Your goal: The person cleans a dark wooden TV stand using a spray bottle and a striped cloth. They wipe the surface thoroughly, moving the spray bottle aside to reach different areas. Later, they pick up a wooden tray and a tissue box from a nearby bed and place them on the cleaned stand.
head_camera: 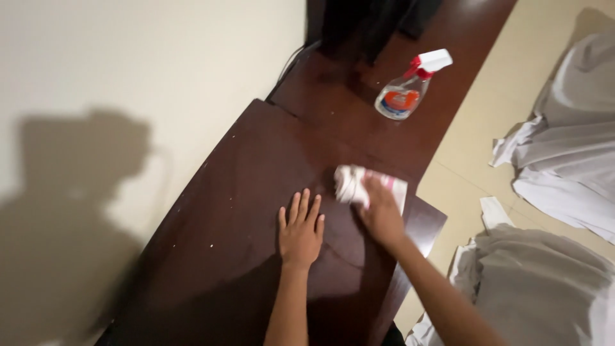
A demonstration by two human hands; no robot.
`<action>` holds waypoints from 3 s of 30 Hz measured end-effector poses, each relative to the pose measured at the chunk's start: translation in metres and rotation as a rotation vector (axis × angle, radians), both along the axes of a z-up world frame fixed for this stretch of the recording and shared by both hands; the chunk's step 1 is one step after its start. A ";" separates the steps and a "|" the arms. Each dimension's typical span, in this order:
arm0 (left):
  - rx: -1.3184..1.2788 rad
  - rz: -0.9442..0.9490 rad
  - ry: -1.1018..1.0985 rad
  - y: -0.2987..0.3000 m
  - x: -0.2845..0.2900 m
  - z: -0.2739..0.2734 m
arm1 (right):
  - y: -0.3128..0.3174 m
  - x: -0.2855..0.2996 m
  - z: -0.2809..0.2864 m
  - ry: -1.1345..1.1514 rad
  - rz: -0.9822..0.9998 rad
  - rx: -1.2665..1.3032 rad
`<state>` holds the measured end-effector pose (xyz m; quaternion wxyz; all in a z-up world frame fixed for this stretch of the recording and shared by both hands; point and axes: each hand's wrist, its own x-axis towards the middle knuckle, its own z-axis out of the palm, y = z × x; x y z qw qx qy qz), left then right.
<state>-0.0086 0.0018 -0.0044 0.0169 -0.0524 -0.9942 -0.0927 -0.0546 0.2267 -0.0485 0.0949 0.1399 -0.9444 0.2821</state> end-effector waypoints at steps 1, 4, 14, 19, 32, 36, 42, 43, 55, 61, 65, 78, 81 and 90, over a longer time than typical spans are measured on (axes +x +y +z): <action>0.004 -0.011 0.003 0.000 -0.001 0.000 | 0.001 0.018 0.001 0.003 -0.011 0.004; -0.047 -0.011 -0.002 0.000 0.002 -0.002 | 0.002 0.058 0.005 -0.074 0.042 0.058; -0.056 0.030 -0.088 0.001 0.001 0.004 | 0.012 -0.021 0.004 -0.089 0.002 0.087; -0.026 0.033 -0.091 0.000 0.003 0.006 | -0.007 -0.008 0.001 -0.063 -0.123 0.004; -0.080 0.018 -0.110 0.000 -0.001 -0.004 | 0.018 0.079 -0.001 -0.213 0.116 0.098; -0.071 0.014 -0.080 0.001 -0.001 -0.002 | 0.021 0.016 -0.006 -0.162 -0.019 0.117; -0.023 0.020 -0.053 0.002 0.003 0.004 | 0.005 -0.012 0.005 -0.056 -0.149 -0.057; -0.022 0.017 -0.055 0.001 0.003 0.004 | 0.002 -0.001 0.004 -0.059 -0.152 -0.057; -0.029 0.028 -0.061 0.002 -0.001 0.004 | 0.005 0.085 0.008 -0.308 0.099 0.093; -0.039 0.031 -0.043 0.001 0.002 0.003 | 0.012 0.000 0.006 -0.175 0.047 0.102; -0.030 0.023 -0.080 0.000 -0.001 0.002 | 0.000 -0.046 0.012 -0.003 -0.061 -0.017; -0.074 0.022 -0.073 0.001 -0.001 -0.003 | -0.014 0.050 0.005 -0.134 0.005 0.089; -0.082 0.027 -0.112 0.001 -0.002 -0.001 | -0.013 0.095 0.009 -0.196 0.030 0.074; -0.076 0.026 -0.081 0.001 0.000 0.004 | 0.011 0.073 -0.003 -0.182 0.051 0.056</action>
